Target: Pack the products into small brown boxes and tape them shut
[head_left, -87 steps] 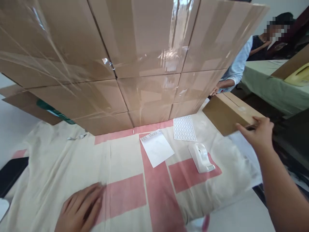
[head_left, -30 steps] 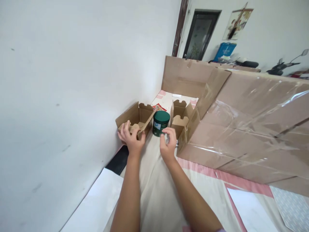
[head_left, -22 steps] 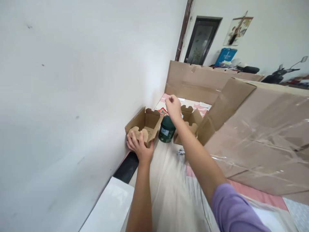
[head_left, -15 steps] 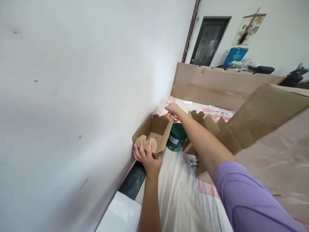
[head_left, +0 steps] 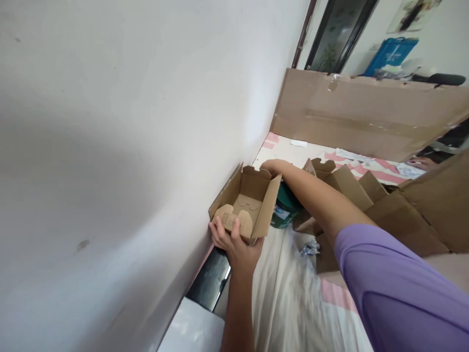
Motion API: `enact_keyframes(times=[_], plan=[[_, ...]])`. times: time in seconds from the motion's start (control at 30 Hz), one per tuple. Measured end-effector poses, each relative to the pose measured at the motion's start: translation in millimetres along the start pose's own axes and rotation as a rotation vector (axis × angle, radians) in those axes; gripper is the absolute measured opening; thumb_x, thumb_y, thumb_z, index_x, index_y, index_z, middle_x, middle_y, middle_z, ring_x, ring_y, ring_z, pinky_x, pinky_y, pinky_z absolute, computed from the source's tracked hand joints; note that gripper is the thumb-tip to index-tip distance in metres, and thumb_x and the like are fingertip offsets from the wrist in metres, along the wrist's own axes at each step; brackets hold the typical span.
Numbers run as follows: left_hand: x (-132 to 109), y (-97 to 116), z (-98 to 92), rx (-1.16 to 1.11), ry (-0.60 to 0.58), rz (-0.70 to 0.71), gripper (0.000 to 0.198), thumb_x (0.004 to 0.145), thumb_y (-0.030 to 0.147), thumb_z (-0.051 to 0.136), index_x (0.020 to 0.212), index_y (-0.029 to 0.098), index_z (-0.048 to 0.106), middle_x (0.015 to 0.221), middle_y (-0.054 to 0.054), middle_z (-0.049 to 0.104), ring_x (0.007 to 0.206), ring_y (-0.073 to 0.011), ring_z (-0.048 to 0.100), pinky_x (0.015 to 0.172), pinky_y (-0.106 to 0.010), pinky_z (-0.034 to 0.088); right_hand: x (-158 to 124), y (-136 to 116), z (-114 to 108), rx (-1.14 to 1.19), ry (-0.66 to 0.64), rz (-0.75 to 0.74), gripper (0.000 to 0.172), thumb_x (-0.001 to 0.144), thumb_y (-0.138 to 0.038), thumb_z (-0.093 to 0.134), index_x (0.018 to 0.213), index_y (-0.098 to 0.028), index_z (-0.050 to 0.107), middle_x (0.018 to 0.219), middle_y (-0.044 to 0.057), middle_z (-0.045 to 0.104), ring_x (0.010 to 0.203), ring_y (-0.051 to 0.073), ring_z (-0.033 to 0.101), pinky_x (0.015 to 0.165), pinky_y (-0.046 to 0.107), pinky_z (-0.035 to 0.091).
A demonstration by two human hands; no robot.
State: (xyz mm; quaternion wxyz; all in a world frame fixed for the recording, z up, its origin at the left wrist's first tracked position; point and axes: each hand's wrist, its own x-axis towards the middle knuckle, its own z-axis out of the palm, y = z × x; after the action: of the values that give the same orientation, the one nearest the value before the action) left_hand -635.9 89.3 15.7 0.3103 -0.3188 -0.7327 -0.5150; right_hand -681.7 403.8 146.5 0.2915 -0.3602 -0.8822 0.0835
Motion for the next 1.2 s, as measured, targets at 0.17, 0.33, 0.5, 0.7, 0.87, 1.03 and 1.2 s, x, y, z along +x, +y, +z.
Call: enact_keyframes(times=[0.17, 0.33, 0.5, 0.7, 0.87, 1.03, 1.2], plan=[[-5, 3, -0.3, 0.033, -0.035, 0.002, 0.046, 0.082, 0.048, 0.077, 0.112, 0.020, 0.056, 0.168, -0.025, 0.013, 0.155, -0.0525, 0.016, 0.113, -0.070, 0.031, 5, -3, -54, 0.003, 0.034, 0.129, 0.015, 0.096, -0.022, 0.065, 0.083, -0.014, 0.061, 0.086, 0.004, 0.065, 0.080, 0.015, 0.060, 0.081, 0.031, 0.048], [3, 5, -7.3, 0.092, -0.060, -0.144, 0.062, 0.075, 0.050, 0.079, 0.122, 0.016, 0.057, 0.155, -0.028, 0.034, 0.139, -0.0470, 0.039, 0.110, -0.063, 0.037, -31, -55, -112, 0.330, 0.584, 0.150, 0.019, 0.102, -0.024, 0.046, 0.084, -0.022, 0.045, 0.081, 0.001, 0.053, 0.078, 0.016, 0.050, 0.079, 0.032, 0.047], [10, 17, -7.7, 0.140, -0.268, -0.217, 0.055, 0.076, 0.047, 0.078, 0.121, 0.019, 0.064, 0.155, -0.023, 0.039, 0.143, -0.0467, 0.035, 0.111, -0.064, 0.035, -145, -105, -150, 0.535, 0.784, -0.025, 0.028, 0.101, -0.030, 0.053, 0.078, -0.026, 0.036, 0.082, 0.000, 0.049, 0.079, 0.017, 0.047, 0.077, 0.033, 0.049], [39, 37, -21.9, 0.150, -0.486, -0.075, 0.054, 0.085, 0.039, 0.071, 0.137, 0.026, 0.063, 0.172, -0.014, 0.022, 0.153, -0.0449, 0.023, 0.114, -0.065, 0.033, -347, -83, -174, 0.559, 0.676, -0.205, 0.014, 0.100, -0.028, 0.053, 0.089, -0.024, 0.062, 0.089, 0.006, 0.061, 0.086, 0.023, 0.062, 0.077, 0.038, 0.053], [65, 72, -33.4, 0.218, -0.594, -0.010, 0.031, 0.091, 0.030, 0.065, 0.118, 0.018, 0.075, 0.156, -0.019, 0.050, 0.155, -0.0533, 0.017, 0.116, -0.078, 0.021, -444, -19, -199, 0.554, 0.389, -0.228, 0.016, 0.097, -0.019, 0.056, 0.094, -0.027, 0.070, 0.090, 0.007, 0.065, 0.079, 0.023, 0.065, 0.064, 0.038, 0.055], [100, 116, -82.1, 0.242, -0.516, 0.232, 0.024, 0.096, 0.023, 0.054, 0.104, 0.012, 0.073, 0.140, -0.014, 0.065, 0.157, -0.0438, 0.020, 0.118, -0.079, 0.011, -490, 28, -236, 0.421, 0.327, -0.428, 0.029, 0.095, -0.010, 0.057, 0.110, -0.030, 0.072, 0.096, 0.007, 0.066, 0.086, 0.024, 0.068, 0.070, 0.041, 0.060], [78, 153, -198.3, 0.228, -0.324, 0.447, 0.033, 0.102, 0.030, 0.042, 0.094, 0.011, 0.067, 0.108, -0.005, 0.074, 0.134, -0.0293, 0.057, 0.119, -0.072, 0.019, -548, 33, -263, 0.325, 0.385, -0.558, 0.036, 0.091, -0.006, 0.060, 0.115, -0.031, 0.072, 0.098, 0.008, 0.069, 0.094, 0.028, 0.069, 0.077, 0.049, 0.063]])
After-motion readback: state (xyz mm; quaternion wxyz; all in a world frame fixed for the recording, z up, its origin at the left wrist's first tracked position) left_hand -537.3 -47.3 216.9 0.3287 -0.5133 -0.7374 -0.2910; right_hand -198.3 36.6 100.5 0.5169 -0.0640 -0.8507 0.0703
